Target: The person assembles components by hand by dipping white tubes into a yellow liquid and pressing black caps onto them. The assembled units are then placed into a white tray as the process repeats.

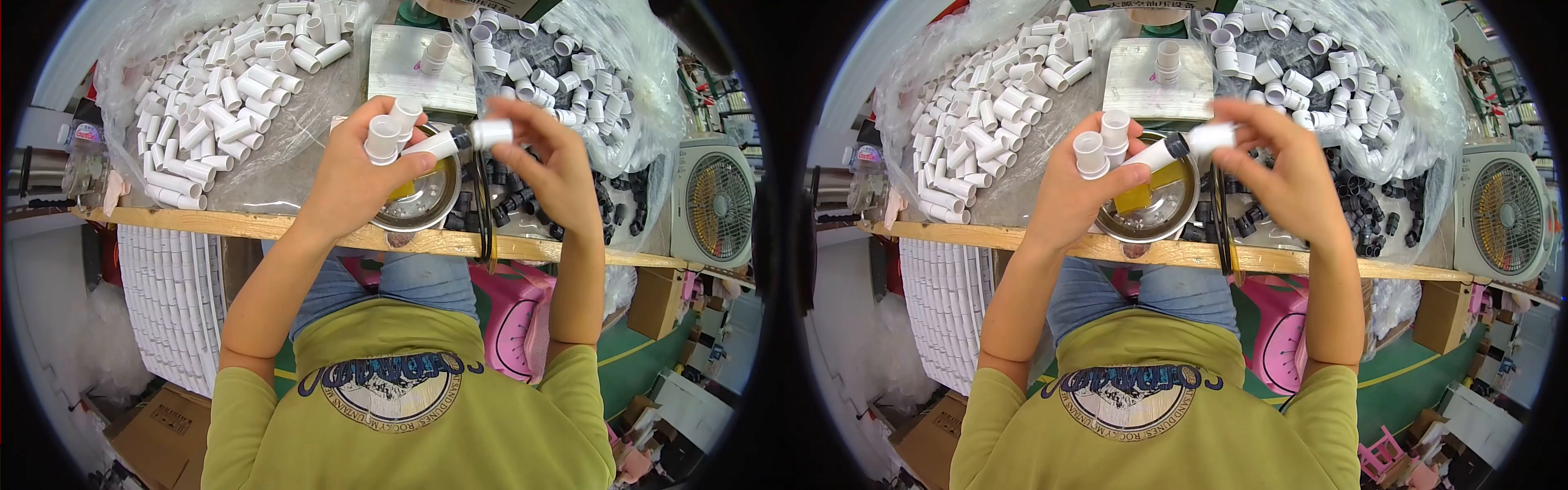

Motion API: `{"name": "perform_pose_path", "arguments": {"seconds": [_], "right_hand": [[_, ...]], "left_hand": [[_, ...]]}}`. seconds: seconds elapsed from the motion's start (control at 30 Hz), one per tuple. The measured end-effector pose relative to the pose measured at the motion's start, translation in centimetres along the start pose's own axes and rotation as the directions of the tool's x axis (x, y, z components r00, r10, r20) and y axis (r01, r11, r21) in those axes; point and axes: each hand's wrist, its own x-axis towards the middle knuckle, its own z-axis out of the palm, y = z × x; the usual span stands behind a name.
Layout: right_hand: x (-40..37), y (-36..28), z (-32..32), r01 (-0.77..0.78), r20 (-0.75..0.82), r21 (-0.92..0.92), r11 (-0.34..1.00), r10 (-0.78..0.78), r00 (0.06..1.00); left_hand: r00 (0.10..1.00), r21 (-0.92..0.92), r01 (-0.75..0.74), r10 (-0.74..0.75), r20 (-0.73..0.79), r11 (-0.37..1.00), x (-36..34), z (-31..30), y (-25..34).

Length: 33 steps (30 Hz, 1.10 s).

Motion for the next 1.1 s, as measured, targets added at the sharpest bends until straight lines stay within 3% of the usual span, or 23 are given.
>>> {"name": "perform_pose_path", "arguments": {"seconds": [0.03, 0.1, 0.2, 0.3, 0.4, 0.43, 0.47, 0.5, 0.57, 0.6, 0.67, 0.73, 0.77, 0.8, 0.83, 0.87, 0.9, 0.97, 1.0, 1.03, 1.07, 1.1], "right_hand": [[-0.2, -0.3, 0.4, 0.012, 0.101, 0.190, 0.982, -0.032, 0.994], [-0.1, 0.0, 0.6, 0.106, 0.093, 0.060, 0.993, -0.111, 0.989], [0.2, -0.1, 0.6, 0.281, 0.224, -0.148, 0.948, -0.245, 0.943], [0.4, 0.0, 1.0, 0.258, 0.328, -0.138, 0.956, -0.202, 0.923], [1.5, 0.4, 1.1, 0.337, 0.223, -0.281, 0.899, -0.280, 0.934], [1.9, 0.7, 1.2, 0.342, 0.185, -0.345, 0.874, -0.294, 0.938], [2.5, 1.0, 1.5, 0.146, 0.086, -0.344, 0.928, -0.124, 0.989], [3.8, 1.4, 2.1, 0.082, 0.027, -0.359, 0.930, -0.077, 0.997], [6.8, 2.3, 3.6, -0.038, -0.090, -0.370, 0.928, 0.005, 0.996], [7.6, 3.0, 4.0, 0.016, -0.080, -0.377, 0.926, -0.050, 0.996], [8.7, 4.0, 4.6, 0.125, -0.058, -0.389, 0.913, -0.160, 0.985], [7.8, 3.5, 4.0, 0.098, -0.057, -0.451, 0.887, -0.138, 0.989], [6.9, 3.0, 3.7, 0.081, -0.060, -0.480, 0.873, -0.125, 0.990], [5.9, 1.1, 3.1, -0.039, 0.014, -0.445, 0.895, 0.051, 0.999], [4.8, 0.2, 3.1, -0.043, 0.089, -0.223, 0.974, 0.064, 0.994], [3.7, -0.4, 3.2, -0.066, 0.165, 0.012, 0.998, 0.063, 0.984], [2.3, -0.8, 3.4, -0.106, 0.236, 0.244, 0.964, 0.047, 0.971], [0.0, -1.8, 5.0, -0.108, 0.304, 0.554, 0.826, -0.080, 0.949], [-0.7, -1.3, 5.4, -0.042, 0.270, 0.494, 0.868, -0.107, 0.957], [-1.3, -1.5, 5.5, -0.073, 0.246, 0.410, 0.909, -0.033, 0.969], [-2.0, -1.7, 5.8, -0.108, 0.214, 0.323, 0.940, 0.039, 0.976], [-2.6, -2.0, 6.0, -0.151, 0.174, 0.233, 0.961, 0.111, 0.978]], "left_hand": [[1.000, 0.056, -0.015, 0.014, 0.023, 0.998, 0.1, -0.1, 0.3], [0.997, 0.164, -0.047, 0.036, 0.068, 0.985, 0.2, -0.3, 1.0], [0.979, 0.432, -0.114, 0.027, 0.203, 0.895, 0.3, -0.6, 2.3], [0.955, 0.511, -0.260, 0.141, 0.260, 0.819, 0.6, 0.2, 2.6], [0.989, 0.084, -0.082, 0.071, 0.128, 0.993, 1.9, 0.3, 1.6], [0.988, 0.159, -0.156, 0.153, 0.034, 0.975, 2.8, 0.1, 1.1], [0.969, 0.240, -0.221, 0.240, -0.055, 0.945, 4.2, -0.1, 0.4], [0.933, 0.325, -0.274, 0.331, -0.137, 0.905, 5.8, -0.5, -0.4], [0.884, 0.502, -0.325, 0.446, -0.141, 0.802, 10.5, -1.1, -2.5], [0.855, 0.585, -0.341, 0.501, -0.133, 0.736, 11.8, -1.3, -2.9], [0.873, 0.577, -0.287, 0.456, -0.171, 0.765, 11.8, -2.0, -2.1], [0.877, 0.576, -0.282, 0.450, -0.170, 0.767, 10.7, -3.2, -1.0], [0.952, 0.357, -0.212, 0.275, -0.136, 0.910, 9.2, -3.9, -0.2], [0.993, 0.123, -0.094, 0.101, -0.055, 0.988, 7.3, -4.4, 0.7], [0.996, -0.107, 0.061, -0.055, 0.063, 0.992, 5.4, -4.6, 1.3], [0.968, -0.261, 0.162, -0.102, 0.230, 0.952, 3.7, -4.7, 1.7], [0.911, -0.388, 0.282, -0.117, 0.396, 0.877, 2.1, -4.6, 1.7], [0.875, -0.421, 0.380, -0.172, 0.452, 0.823, -0.4, -3.3, 1.0], [0.915, -0.337, 0.283, -0.147, 0.376, 0.898, -1.3, -2.9, 0.7], [0.947, -0.239, 0.185, -0.107, 0.303, 0.953, -2.1, -2.5, 0.5], [0.980, 0.022, -0.013, 0.008, 0.196, 1.000, -2.8, -1.7, 0.9], [0.981, 0.296, -0.181, 0.150, 0.125, 0.938, -3.6, -0.7, 1.6]]}}
